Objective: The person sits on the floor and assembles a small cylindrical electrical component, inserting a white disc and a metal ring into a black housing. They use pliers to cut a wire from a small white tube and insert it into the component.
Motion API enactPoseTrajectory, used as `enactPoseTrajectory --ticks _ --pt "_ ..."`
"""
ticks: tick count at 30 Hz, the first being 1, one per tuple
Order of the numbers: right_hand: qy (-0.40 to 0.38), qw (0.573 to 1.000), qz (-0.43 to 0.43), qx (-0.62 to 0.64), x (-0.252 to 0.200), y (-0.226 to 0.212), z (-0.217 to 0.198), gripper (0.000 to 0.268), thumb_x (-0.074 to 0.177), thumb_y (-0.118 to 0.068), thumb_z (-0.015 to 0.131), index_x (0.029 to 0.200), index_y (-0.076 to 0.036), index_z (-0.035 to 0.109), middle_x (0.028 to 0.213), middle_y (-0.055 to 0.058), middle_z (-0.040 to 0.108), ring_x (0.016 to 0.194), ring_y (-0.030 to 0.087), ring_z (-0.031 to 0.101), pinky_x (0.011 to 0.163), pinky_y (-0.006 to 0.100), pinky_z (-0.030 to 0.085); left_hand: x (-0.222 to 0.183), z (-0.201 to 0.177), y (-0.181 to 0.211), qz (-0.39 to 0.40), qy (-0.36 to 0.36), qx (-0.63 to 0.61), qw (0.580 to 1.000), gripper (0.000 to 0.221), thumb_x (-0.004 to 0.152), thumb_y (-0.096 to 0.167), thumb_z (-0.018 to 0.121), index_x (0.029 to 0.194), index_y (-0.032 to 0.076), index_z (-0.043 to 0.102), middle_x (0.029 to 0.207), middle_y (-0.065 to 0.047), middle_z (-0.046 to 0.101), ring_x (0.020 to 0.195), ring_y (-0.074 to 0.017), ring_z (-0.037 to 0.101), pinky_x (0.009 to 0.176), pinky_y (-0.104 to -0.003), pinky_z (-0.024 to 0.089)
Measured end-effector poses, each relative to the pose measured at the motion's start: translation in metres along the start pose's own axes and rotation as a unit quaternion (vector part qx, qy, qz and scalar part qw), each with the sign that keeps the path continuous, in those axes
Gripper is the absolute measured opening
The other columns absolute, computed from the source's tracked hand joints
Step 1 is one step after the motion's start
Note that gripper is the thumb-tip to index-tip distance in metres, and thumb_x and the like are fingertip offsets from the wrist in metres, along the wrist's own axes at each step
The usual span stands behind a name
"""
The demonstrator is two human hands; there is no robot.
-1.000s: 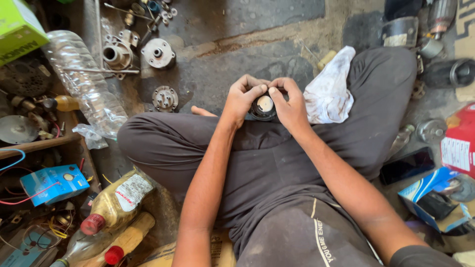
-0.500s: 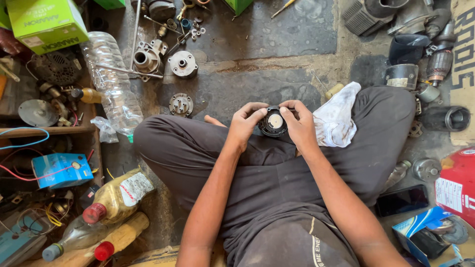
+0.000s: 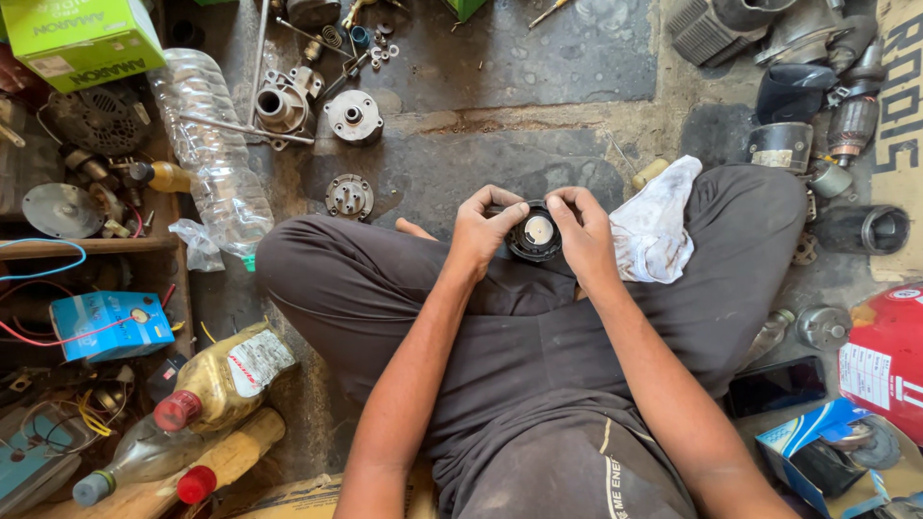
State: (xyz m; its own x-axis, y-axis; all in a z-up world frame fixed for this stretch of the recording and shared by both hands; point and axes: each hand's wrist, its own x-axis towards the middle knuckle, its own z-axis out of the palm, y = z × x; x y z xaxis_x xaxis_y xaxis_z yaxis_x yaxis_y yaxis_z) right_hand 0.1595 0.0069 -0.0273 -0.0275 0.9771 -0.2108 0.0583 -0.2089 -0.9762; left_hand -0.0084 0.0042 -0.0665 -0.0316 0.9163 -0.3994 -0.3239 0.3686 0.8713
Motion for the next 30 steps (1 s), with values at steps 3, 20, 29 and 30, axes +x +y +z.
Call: enactPoseTrajectory --ticks 3,20,29,30 --pt "-0.035 0.996 -0.054 -0.06 0.005 -0.006 0.001 0.023 0.098 -0.013 0.067 0.117 0.0 0.065 0.105 0.002 0.068 0.096 0.008 0.063 0.085 0.024 0.051 0.0 -0.001 0.002 -0.001 -0.011 -0.019 1.0 0.012 0.087 0.009 0.079 0.095 0.002 0.072 0.084 -0.002 0.072 0.074 -0.0071 0.063 0.068 -0.024 0.052" --pt "-0.082 0.988 -0.076 -0.106 0.013 -0.008 0.004 0.018 0.1 -0.015 0.067 0.106 0.0 0.073 0.103 0.005 0.071 0.096 0.012 0.065 0.085 0.026 0.052 -0.053 0.0 0.018 0.05 0.093 0.087 0.991 0.012 0.095 0.013 0.07 0.101 0.003 0.069 0.09 0.0 0.071 0.08 -0.0065 0.065 0.075 -0.023 0.053" --pt "-0.082 0.991 -0.05 -0.095 0.012 -0.013 0.008 0.018 0.096 -0.017 0.072 0.105 0.0 0.071 0.096 0.003 0.07 0.089 0.008 0.063 0.079 0.025 0.052 -0.05 0.008 0.025 0.053 0.125 0.136 0.981 0.017 0.091 0.016 0.077 0.089 0.002 0.067 0.077 0.0 0.069 0.069 -0.0062 0.061 0.064 -0.023 0.051" --pt "-0.089 0.99 -0.048 -0.097 0.012 -0.013 0.009 0.019 0.095 -0.017 0.074 0.104 0.0 0.071 0.095 0.003 0.069 0.088 0.008 0.062 0.078 0.025 0.052 -0.05 0.008 0.025 0.05 0.13 0.139 0.98 0.018 0.091 0.016 0.077 0.088 0.002 0.067 0.076 0.0 0.068 0.068 -0.0062 0.06 0.063 -0.024 0.051"
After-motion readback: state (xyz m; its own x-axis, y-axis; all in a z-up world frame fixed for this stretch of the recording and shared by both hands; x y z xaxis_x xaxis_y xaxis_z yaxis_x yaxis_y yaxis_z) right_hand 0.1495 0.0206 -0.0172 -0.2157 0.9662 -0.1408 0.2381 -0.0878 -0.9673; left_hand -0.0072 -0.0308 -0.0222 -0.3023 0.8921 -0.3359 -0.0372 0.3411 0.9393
